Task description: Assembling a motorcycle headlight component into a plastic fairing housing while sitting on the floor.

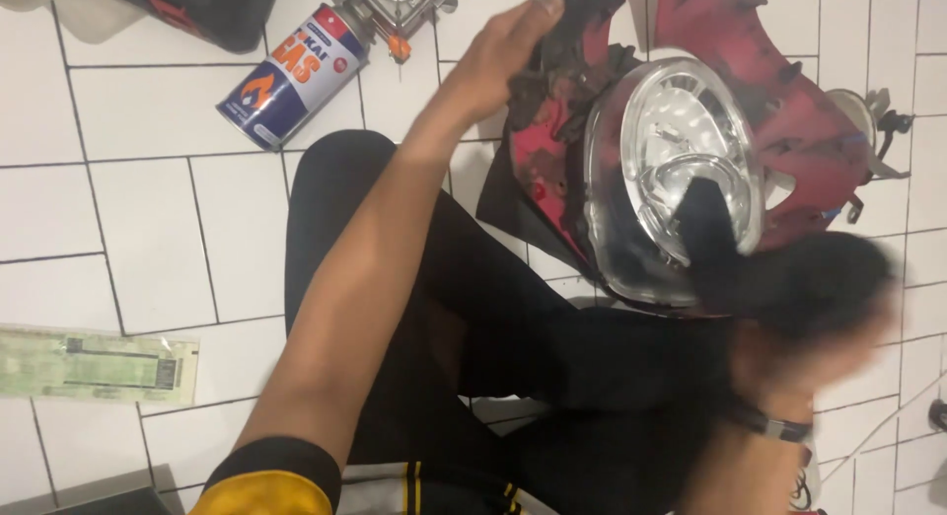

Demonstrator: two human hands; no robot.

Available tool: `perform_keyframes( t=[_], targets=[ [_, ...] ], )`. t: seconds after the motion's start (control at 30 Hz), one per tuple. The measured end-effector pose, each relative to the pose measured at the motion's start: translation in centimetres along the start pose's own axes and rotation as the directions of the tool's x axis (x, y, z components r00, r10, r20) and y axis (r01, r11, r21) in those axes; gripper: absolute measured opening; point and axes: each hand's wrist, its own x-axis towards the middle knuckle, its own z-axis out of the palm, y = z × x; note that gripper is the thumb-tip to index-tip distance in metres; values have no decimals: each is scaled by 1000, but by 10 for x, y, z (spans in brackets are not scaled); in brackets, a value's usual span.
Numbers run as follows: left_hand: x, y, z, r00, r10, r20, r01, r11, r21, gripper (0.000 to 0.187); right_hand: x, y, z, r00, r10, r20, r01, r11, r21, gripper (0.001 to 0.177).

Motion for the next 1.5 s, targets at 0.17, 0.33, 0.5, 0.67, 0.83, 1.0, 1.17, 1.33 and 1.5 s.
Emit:
perform_keyframes(
  t=[0.17,0.33,0.5,0.67,0.83,1.0,1.17,1.33,1.5],
  targets=[
    [5,-3,-5,990,71,120,-40,970,-242,85,-43,83,50,996,-65,63,87,497,-863,49],
    [-25,-11,-8,999,-32,4,32,974,-226,88,-17,120,144,973,-2,232,189,587,-787,38],
    [-31,-25,-12,995,-94,20,96,954,-283,83,-7,129,172,783,95,615,564,310,-766,40],
    [-27,-27,-5,995,-86,-46,61,918,-392,67,3,136,167,788,158,596,517,357,-778,29],
    [-33,-8,-6,989,-151,0,126,829,-545,61,5,134,167,807,169,566,448,449,-773,31],
    [-30,-19,-10,989,-148,-21,121,874,-470,66,1,122,201,921,268,282,119,495,-861,34],
    [-37,-4,-6,992,-125,-17,103,879,-466,69,-10,142,194,884,136,446,441,68,-895,27],
    [-37,-14,1,990,-136,18,129,880,-458,72,-4,132,198,943,188,275,198,350,-916,30],
    [-41,-31,7,993,-19,-113,-10,969,-245,72,-4,128,154,979,119,163,48,648,-760,40]
  ],
)
